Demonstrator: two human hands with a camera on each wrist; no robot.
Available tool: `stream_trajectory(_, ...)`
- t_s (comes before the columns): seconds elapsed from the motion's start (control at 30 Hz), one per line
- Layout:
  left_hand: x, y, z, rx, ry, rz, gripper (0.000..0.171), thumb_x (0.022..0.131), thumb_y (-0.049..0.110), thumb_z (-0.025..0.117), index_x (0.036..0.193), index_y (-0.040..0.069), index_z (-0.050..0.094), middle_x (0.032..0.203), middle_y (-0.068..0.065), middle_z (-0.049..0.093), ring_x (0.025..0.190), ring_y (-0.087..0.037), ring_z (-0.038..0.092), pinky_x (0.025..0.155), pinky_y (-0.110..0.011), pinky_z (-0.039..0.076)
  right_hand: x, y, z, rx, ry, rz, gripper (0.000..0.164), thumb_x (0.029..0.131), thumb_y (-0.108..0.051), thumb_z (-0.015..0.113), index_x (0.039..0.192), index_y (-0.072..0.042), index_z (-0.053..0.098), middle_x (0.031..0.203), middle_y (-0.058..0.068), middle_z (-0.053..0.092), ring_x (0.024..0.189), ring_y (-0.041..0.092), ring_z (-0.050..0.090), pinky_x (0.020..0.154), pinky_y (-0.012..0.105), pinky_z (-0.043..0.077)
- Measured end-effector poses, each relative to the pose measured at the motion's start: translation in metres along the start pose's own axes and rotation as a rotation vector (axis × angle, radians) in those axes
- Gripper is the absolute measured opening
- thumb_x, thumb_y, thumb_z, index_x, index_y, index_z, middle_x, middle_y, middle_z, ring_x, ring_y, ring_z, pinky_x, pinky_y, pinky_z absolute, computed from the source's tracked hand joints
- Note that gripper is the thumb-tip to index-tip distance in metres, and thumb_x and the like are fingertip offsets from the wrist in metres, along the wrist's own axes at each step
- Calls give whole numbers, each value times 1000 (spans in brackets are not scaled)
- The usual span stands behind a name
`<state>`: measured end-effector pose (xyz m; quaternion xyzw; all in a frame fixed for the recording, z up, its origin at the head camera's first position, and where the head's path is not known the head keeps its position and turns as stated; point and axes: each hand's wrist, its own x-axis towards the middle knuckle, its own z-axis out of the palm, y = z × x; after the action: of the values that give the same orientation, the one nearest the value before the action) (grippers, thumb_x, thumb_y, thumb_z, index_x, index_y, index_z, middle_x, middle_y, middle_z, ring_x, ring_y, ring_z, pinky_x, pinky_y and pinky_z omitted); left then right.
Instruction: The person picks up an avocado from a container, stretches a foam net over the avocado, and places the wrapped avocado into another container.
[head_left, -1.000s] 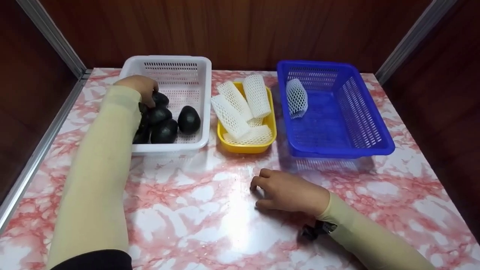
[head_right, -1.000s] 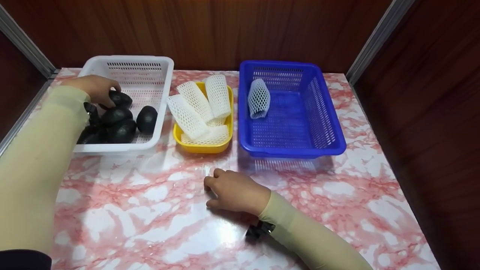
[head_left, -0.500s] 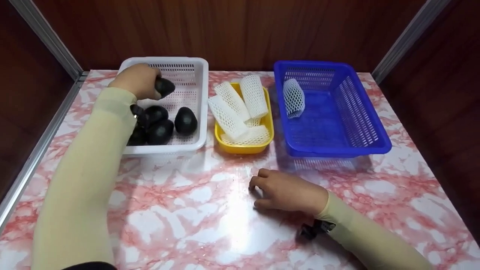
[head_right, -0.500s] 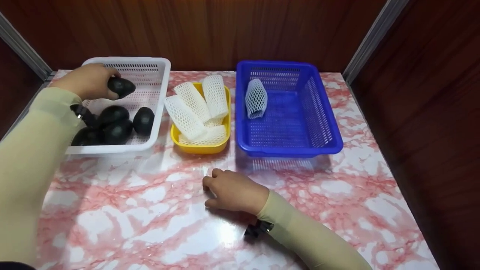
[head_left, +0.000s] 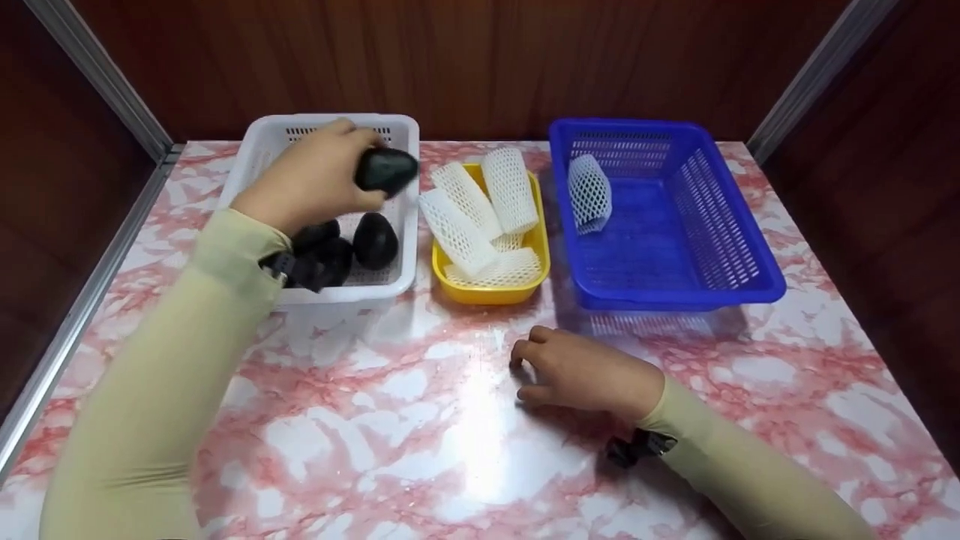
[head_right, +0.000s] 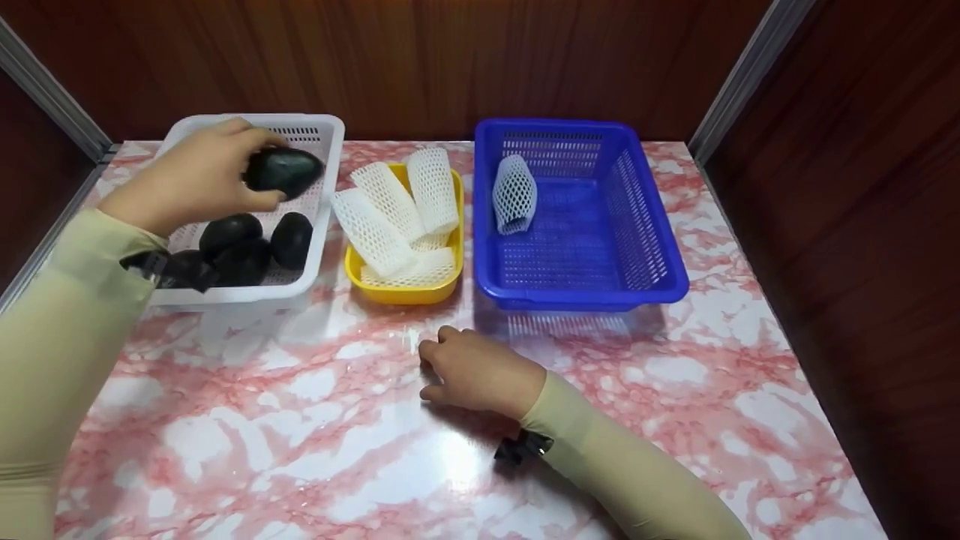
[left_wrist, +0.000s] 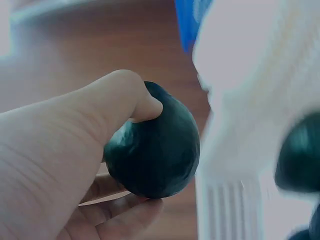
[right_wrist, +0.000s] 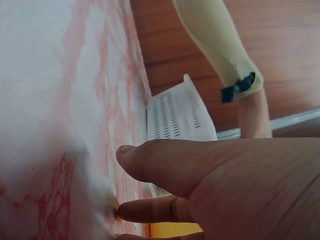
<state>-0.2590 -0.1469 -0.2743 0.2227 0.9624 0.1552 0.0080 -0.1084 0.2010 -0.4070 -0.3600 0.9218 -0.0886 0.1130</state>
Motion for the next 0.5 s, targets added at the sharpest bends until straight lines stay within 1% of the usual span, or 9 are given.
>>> stream_trajectory(0.1, -7, 25, 5, -22, 6, 65, 75, 89, 34, 83, 154, 8, 57, 146, -18, 58, 124, -35, 59, 115, -59, 49, -1, 3, -1, 2, -10, 10, 34, 95, -37, 82, 116, -13, 72, 101, 5, 67, 83, 16, 61, 74, 36, 58)
stream_trajectory(0.17, -12, 40, 11, -37, 17, 122, 75, 88, 35, 86, 153, 9, 58, 144, -17, 59, 123, -34, 60, 114, -57, 50, -1, 5, -3, 13, -25, 33, 33, 95, -38, 82, 116, -13, 72, 101, 4, 66, 82, 14, 60, 72, 34, 58)
stream_trajectory(0.23, -17, 54, 17, -58, 13, 168, 74, 88, 36, 87, 152, 11, 59, 144, -15, 58, 124, -33, 61, 113, -56, 53, -3, 7, -5, 27, -38, 58, 32, 96, -37, 82, 116, -14, 72, 101, 3, 65, 81, 13, 59, 71, 32, 57)
stream_trajectory(0.3, -23, 65, 24, -85, 3, 204, 73, 88, 35, 88, 151, 14, 59, 142, -13, 59, 124, -31, 63, 111, -54, 55, -3, 10, -7, 46, -47, 83, 32, 95, -36, 83, 117, -15, 71, 101, 3, 64, 80, 12, 59, 70, 31, 56)
stream_trajectory(0.37, -30, 76, 31, -97, -14, 225, 71, 89, 33, 88, 151, 16, 59, 142, -11, 60, 123, -30, 65, 107, -53, 59, -3, 12, -8, 57, -56, 95, 31, 96, -35, 83, 117, -16, 71, 101, 2, 64, 80, 12, 59, 70, 30, 56)
stream_trajectory(0.43, -36, 86, 40, -104, -22, 256, 70, 88, 33, 89, 150, 17, 60, 139, -9, 62, 119, -28, 66, 103, -50, 61, -3, 14, -8, 70, -62, 107, 30, 96, -35, 82, 117, -17, 71, 101, 2, 64, 80, 12, 59, 70, 30, 55)
stream_trajectory(0.5, -41, 96, 50, -110, -26, 302, 69, 88, 32, 89, 149, 17, 62, 135, -8, 63, 114, -26, 68, 99, -47, 63, -4, 16, -8, 79, -63, 113, 29, 96, -35, 81, 117, -17, 71, 100, 2, 65, 80, 12, 60, 69, 30, 55)
